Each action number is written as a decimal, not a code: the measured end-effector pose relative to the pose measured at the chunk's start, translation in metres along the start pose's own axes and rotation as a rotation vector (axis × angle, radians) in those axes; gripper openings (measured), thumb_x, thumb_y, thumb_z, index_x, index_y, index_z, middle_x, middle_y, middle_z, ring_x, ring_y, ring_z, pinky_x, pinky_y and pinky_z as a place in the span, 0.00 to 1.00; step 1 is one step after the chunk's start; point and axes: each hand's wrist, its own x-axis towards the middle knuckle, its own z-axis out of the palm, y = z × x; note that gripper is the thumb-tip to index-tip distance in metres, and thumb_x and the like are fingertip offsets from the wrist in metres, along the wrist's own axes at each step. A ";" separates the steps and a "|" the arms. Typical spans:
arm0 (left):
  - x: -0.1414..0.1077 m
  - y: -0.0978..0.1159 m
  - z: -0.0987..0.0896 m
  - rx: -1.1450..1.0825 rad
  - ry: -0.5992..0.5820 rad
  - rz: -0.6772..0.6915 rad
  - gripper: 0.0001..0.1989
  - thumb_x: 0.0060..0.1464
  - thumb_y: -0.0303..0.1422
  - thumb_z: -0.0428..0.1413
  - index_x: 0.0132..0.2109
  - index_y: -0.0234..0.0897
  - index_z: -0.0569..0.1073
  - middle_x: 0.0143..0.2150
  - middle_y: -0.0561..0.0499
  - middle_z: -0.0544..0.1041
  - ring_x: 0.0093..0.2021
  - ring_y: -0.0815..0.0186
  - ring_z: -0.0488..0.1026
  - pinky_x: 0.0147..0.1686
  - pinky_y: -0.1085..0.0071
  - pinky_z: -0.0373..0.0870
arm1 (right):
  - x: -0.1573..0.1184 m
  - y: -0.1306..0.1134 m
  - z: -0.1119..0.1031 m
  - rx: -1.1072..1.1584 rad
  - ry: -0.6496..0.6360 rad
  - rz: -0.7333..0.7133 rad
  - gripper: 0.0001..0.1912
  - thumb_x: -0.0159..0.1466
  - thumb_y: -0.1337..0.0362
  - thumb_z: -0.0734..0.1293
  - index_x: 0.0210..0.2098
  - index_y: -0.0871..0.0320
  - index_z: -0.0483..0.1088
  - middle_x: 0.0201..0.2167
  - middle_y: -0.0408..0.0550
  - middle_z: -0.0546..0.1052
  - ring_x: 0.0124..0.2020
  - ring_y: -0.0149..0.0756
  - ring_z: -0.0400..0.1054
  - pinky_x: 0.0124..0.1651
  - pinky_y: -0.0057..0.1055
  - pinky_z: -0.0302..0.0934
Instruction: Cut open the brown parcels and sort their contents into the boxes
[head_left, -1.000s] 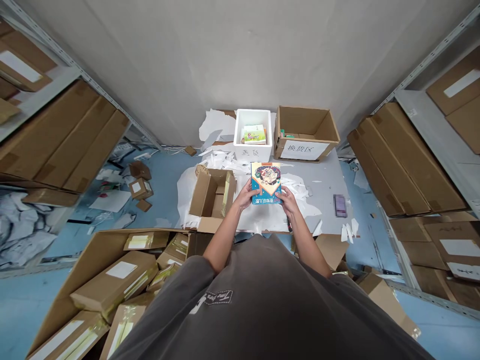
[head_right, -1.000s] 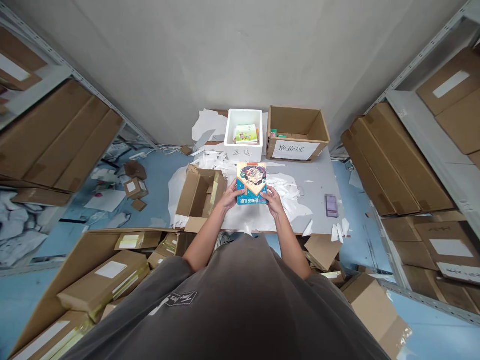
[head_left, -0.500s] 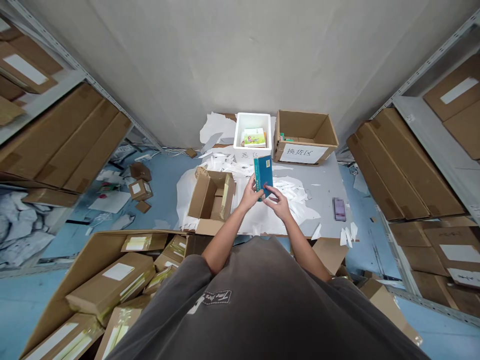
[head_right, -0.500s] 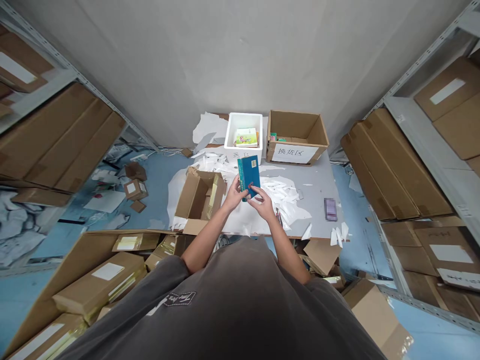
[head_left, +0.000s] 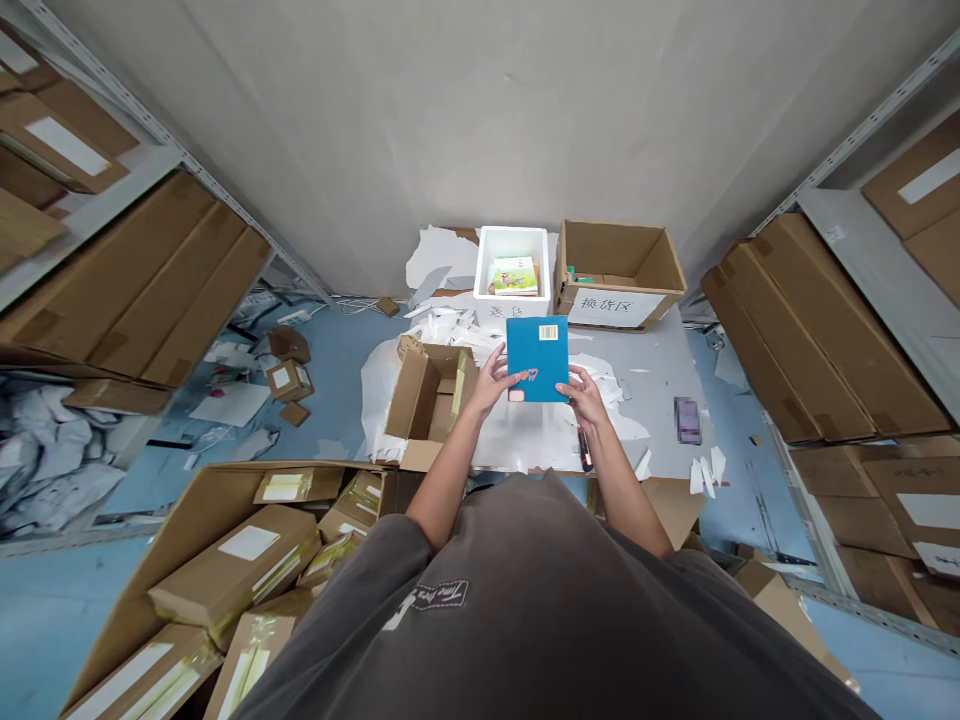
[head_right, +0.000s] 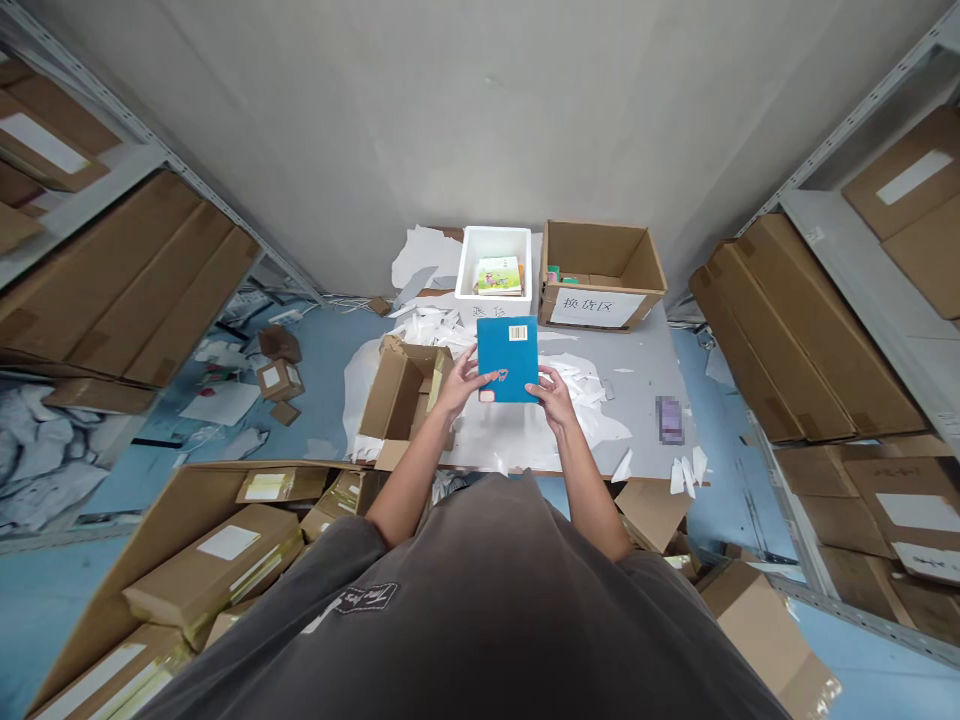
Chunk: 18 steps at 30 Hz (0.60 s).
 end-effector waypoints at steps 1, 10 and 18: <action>0.001 0.000 0.001 0.063 0.068 0.038 0.48 0.44 0.39 0.77 0.72 0.45 0.71 0.64 0.40 0.77 0.61 0.49 0.76 0.60 0.55 0.74 | 0.001 0.000 0.005 -0.015 0.038 -0.035 0.35 0.46 0.54 0.85 0.49 0.48 0.70 0.42 0.45 0.85 0.42 0.46 0.80 0.44 0.39 0.74; 0.003 0.011 0.026 0.107 -0.067 0.253 0.52 0.53 0.35 0.74 0.79 0.49 0.60 0.76 0.42 0.64 0.74 0.45 0.64 0.68 0.56 0.69 | -0.005 0.019 0.097 -0.333 0.151 -0.307 0.28 0.57 0.50 0.79 0.55 0.47 0.76 0.57 0.51 0.79 0.58 0.49 0.73 0.59 0.47 0.74; 0.051 0.035 -0.060 -0.089 -0.180 0.102 0.55 0.53 0.34 0.72 0.81 0.49 0.54 0.73 0.42 0.70 0.67 0.48 0.74 0.61 0.57 0.78 | 0.026 0.009 0.100 -0.344 0.133 -0.315 0.41 0.54 0.52 0.83 0.65 0.45 0.73 0.61 0.52 0.78 0.65 0.53 0.71 0.61 0.49 0.72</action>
